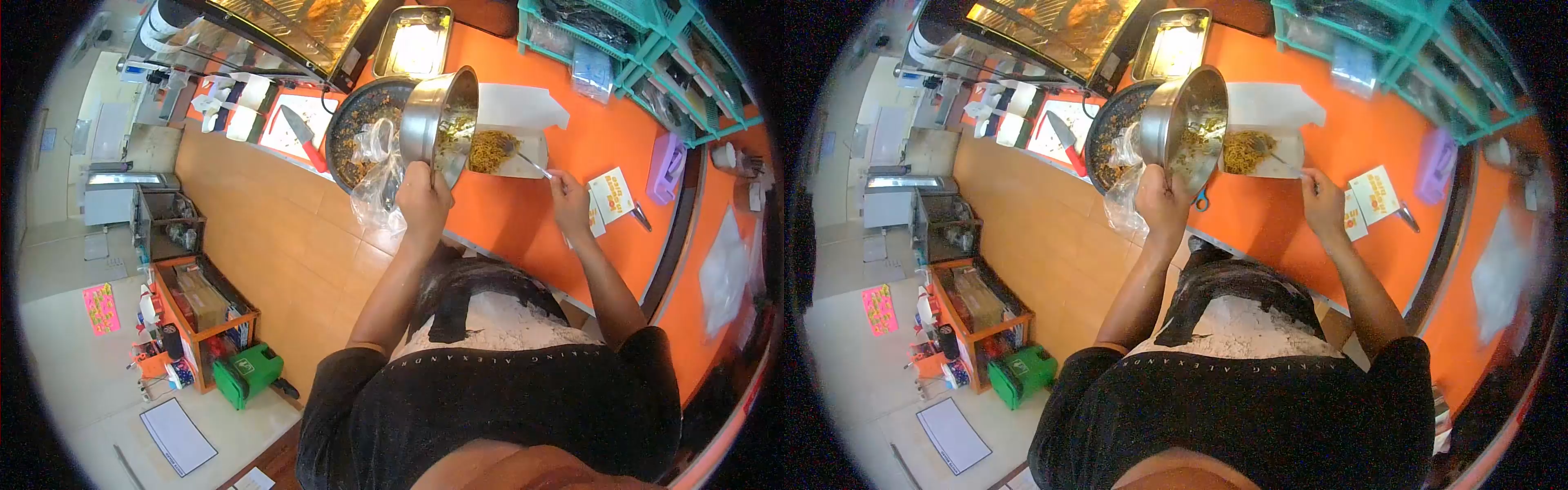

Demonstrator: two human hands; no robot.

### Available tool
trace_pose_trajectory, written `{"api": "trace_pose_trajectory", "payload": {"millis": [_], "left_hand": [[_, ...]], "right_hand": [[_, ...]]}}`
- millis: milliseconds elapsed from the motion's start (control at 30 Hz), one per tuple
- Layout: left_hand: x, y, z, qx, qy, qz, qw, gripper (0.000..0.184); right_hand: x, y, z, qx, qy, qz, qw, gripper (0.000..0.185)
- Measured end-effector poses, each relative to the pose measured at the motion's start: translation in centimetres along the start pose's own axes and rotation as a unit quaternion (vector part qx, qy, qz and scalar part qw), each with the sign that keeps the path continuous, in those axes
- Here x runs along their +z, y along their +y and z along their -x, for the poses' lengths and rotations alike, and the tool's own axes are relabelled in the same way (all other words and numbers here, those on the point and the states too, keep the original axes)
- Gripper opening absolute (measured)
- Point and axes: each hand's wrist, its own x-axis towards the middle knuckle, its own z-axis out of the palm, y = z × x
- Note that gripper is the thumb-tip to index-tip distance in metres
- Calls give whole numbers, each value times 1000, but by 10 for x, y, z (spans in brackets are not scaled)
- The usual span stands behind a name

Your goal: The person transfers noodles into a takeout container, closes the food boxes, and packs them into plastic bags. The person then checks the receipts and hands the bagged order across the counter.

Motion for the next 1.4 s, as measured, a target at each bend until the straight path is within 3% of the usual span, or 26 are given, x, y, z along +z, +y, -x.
{"api": "trace_pose_trajectory", "payload": {"millis": [100,167,233,267,333,367,433,533,600,633,700,733,800,833,900,933,967,1000,1033,1167,1200,1333,1367,1400], "left_hand": [[-3,0,0,-27,-10,17,999,22],[-5,-4,6,-49,-14,18,999,23],[-10,-24,14,-153,-10,92,984,13],[-17,-24,10,-154,-7,88,984,13],[-38,-15,7,-262,80,309,911,12],[-50,-15,12,-267,82,306,910,12],[-80,-22,21,-358,127,375,846,25],[-141,-46,54,-400,140,400,813,25],[-193,-64,79,-445,136,388,795,27],[-218,-72,92,-447,150,386,793,27],[-265,-93,119,-468,202,389,768,27],[-286,-110,133,-474,219,386,761,27],[-327,-156,165,-480,224,402,747,25],[-343,-182,177,-489,241,400,737,25],[-364,-229,201,-538,247,329,736,21],[-368,-271,215,-541,260,335,727,21],[-370,-317,236,-553,201,293,754,22],[-362,-355,256,-564,137,250,775,24],[-344,-394,270,-571,147,259,765,24],[-221,-579,324,-583,-2,273,765,25],[-183,-625,336,-570,-54,259,778,25],[-89,-734,365,-555,-51,278,783,26],[-81,-737,372,-595,-69,239,764,24],[-85,-731,368,-580,-39,297,757,24]], "right_hand": [[21,-21,0,-24,-30,-25,999,23],[38,-23,-7,-195,-16,110,974,22],[23,-40,-4,-163,-21,100,981,22],[13,-54,-3,-133,-27,94,986,22],[3,-80,5,-155,-43,103,982,22],[-1,-93,11,-176,-52,115,976,21],[5,-124,24,-240,-55,106,963,20],[37,-154,57,-212,-162,29,963,19],[79,-158,89,-85,-165,-141,972,24],[101,-166,105,-91,-178,-138,970,24],[152,-191,135,75,-266,-265,924,28],[180,-207,142,75,-282,-255,922,28],[240,-237,158,12,-385,-65,920,28],[279,-238,168,11,-402,-52,914,28],[357,-208,196,136,-408,-198,881,28],[398,-189,203,171,-422,-148,878,26],[444,-167,207,172,-430,-132,877,26],[484,-140,210,276,-400,-212,848,24],[524,-107,206,369,-358,-291,807,22],[634,36,166,413,-271,-263,829,21],[660,78,153,387,-243,-261,851,22],[732,176,61,346,-149,-255,891,19],[743,214,41,344,-96,-251,900,23],[754,248,19,341,-42,-247,906,27]]}}
